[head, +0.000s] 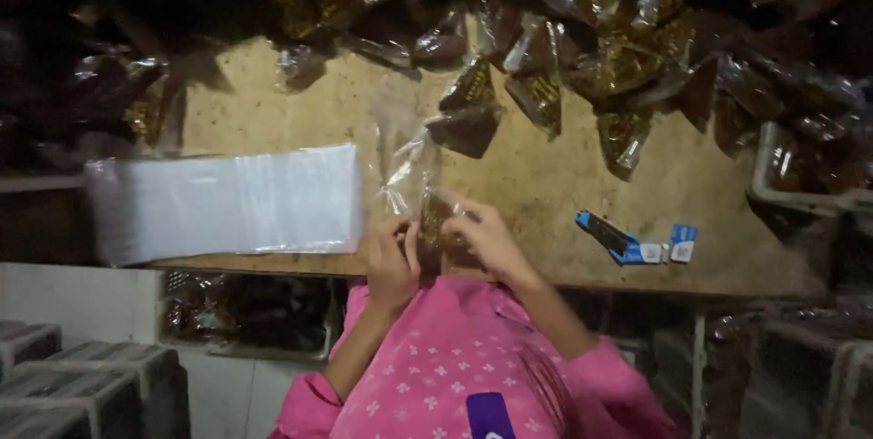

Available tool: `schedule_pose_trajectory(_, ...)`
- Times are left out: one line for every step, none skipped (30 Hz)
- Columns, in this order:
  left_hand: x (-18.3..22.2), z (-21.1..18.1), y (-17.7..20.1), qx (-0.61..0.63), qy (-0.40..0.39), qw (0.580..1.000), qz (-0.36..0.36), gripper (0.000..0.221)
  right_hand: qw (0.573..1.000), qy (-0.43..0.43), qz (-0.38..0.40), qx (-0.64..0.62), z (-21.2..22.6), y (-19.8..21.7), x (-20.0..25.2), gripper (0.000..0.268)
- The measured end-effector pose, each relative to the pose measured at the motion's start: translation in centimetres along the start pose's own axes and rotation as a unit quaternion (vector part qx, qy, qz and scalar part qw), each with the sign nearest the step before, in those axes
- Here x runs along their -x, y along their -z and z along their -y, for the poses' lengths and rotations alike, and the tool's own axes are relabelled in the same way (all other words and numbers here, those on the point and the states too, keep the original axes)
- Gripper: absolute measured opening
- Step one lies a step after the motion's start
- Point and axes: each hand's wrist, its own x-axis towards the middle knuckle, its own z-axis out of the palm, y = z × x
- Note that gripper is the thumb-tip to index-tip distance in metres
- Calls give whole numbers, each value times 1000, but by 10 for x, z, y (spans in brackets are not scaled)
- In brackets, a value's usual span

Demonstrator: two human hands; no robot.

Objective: Packaging small triangular items into plastic sleeves and sealing them with a stapler

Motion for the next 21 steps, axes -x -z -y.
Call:
schedule_pose_trajectory(-4, -3, 7, -1, 1, 1000, 1, 16, 1000, -1, 1, 0, -12, -2, -12, 61)
schedule_pose_trajectory(-8, -7, 13, -10, -18, 1000, 12, 14, 995, 5, -27, -94, -25, -3, -25, 59)
schedule_pose_trajectory(-12, -13, 17, -14, -38, 999, 26, 12, 980, 11, -61, -187, -39, -1, -36, 57)
schedule_pose_trajectory(-1, -5, 8, -11, -37, 999, 29, 12, 980, 8, -65, -187, -40, -5, -31, 57)
schedule_pose_trajectory(8, 3, -2, 35, -39, 999, 5, 11, 992, 77, -74, -65, -39, -9, -27, 55)
schedule_pose_trajectory(17, 12, -11, 81, -40, 996, -19, 12, 984, 144, -82, 59, -37, -14, -24, 54)
schedule_pose_trajectory(10, 8, -7, 83, -41, 996, -18, 12, 984, 144, -84, 58, -39, -19, -28, 54)
schedule_pose_trajectory(3, 5, -3, 93, -71, 993, -10, 14, 986, 66, -67, -138, -41, -23, -32, 55)
schedule_pose_trajectory(-1, -1, 0, 104, -97, 990, -2, 16, 944, -17, -46, -327, -44, -27, -35, 56)
schedule_pose_trajectory(6, -2, -4, 106, -96, 990, -1, 16, 944, -18, -48, -326, -41, -27, -30, 56)
schedule_pose_trajectory(10, 0, -7, 85, -64, 994, 28, 22, 945, -17, -77, -317, -35, -29, -27, 57)
schedule_pose_trajectory(14, 2, -10, 64, -31, 996, 56, 29, 945, -16, -106, -308, -28, -31, -24, 57)
schedule_pose_trajectory(6, -4, -7, 63, -30, 996, 56, 29, 946, -17, -105, -308, -39, -33, -26, 57)
schedule_pose_trajectory(-2, -10, -4, 96, -51, 992, 67, 31, 977, 157, -116, -87, -50, -33, -28, 52)
schedule_pose_trajectory(-8, -18, -3, 132, -69, 986, 79, 34, 930, 316, -121, 141, -62, -32, -29, 49)
schedule_pose_trajectory(-1, -13, -3, 133, -67, 985, 80, 34, 931, 313, -122, 142, -70, -29, -31, 49)
schedule_pose_trajectory(2, -6, -5, 88, -98, 989, 63, 34, 921, 327, -111, 177, -74, -26, -37, 46)
schedule_pose_trajectory(4, 1, -6, 42, -128, 990, 46, 35, 910, 341, -101, 212, -79, -23, -42, 44)
schedule_pose_trajectory(-7, -8, 0, 43, -130, 990, 45, 35, 910, 342, -102, 212, -76, -13, -41, 44)
schedule_pose_trajectory(-18, -18, 7, -30, -103, 991, 81, 35, 950, 267, -59, 151, -73, -2, -40, 34)
schedule_pose_trajectory(-29, -27, 13, -105, -74, 985, 113, 41, 978, 190, -13, 88, -69, 8, -39, 25)
